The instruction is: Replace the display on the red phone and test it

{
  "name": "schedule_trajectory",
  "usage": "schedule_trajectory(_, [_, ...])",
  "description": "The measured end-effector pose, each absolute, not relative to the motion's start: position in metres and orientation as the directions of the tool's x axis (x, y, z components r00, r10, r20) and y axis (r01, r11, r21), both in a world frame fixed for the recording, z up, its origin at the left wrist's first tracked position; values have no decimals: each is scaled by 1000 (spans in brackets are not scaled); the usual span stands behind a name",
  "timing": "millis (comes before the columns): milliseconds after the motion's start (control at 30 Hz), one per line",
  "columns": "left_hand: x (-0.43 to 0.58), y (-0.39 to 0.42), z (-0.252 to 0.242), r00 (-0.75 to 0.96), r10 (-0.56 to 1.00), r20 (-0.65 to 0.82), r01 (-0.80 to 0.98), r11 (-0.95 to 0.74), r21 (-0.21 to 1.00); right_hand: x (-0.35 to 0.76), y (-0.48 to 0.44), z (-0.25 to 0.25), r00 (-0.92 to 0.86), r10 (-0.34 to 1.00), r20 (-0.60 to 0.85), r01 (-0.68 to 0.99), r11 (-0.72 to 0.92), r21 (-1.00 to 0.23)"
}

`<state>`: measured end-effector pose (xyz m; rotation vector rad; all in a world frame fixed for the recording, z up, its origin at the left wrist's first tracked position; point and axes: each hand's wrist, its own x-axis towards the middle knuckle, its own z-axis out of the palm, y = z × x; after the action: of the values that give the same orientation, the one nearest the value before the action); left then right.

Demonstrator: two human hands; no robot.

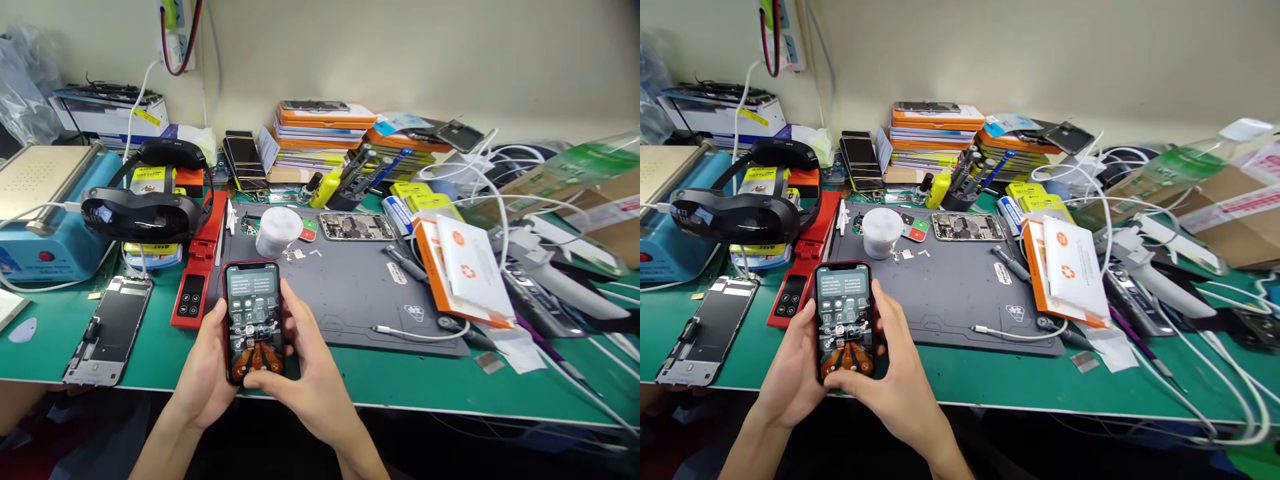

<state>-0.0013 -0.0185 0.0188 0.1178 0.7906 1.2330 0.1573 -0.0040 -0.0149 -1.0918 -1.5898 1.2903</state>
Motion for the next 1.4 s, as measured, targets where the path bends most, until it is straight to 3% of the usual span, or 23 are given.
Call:
schedule_trajectory(300, [-4, -17, 18, 142, 892, -429, -798, 359, 483, 159, -4, -17, -301, 950, 77, 85, 107, -991])
schedule_trajectory(600, [-2, -16, 18, 60, 881, -470, -801, 323, 504, 162, -1, -22, -338, 925, 173, -18, 177, -984])
schedule_trajectory(967, [0, -17, 18, 105, 896, -431, -821, 323, 471, 160, -2, -20, -291, 936, 200, 18, 214, -977])
schedule_trajectory(1067, [-1, -16, 18, 113, 905, -411, -815, 321, 483, 159, -7, -18, -111, 941, 320, 106, 332, -937])
schedule_trajectory(1200, [-2, -17, 17, 118, 920, -374, -807, 309, 504, 158, -16, -21, 32, 804, 594, 288, 561, -776])
schedule_trajectory(1400, [-3, -17, 17, 115, 922, -370, -799, 308, 517, 158, -17, -24, -16, 806, 592, 264, 574, -775])
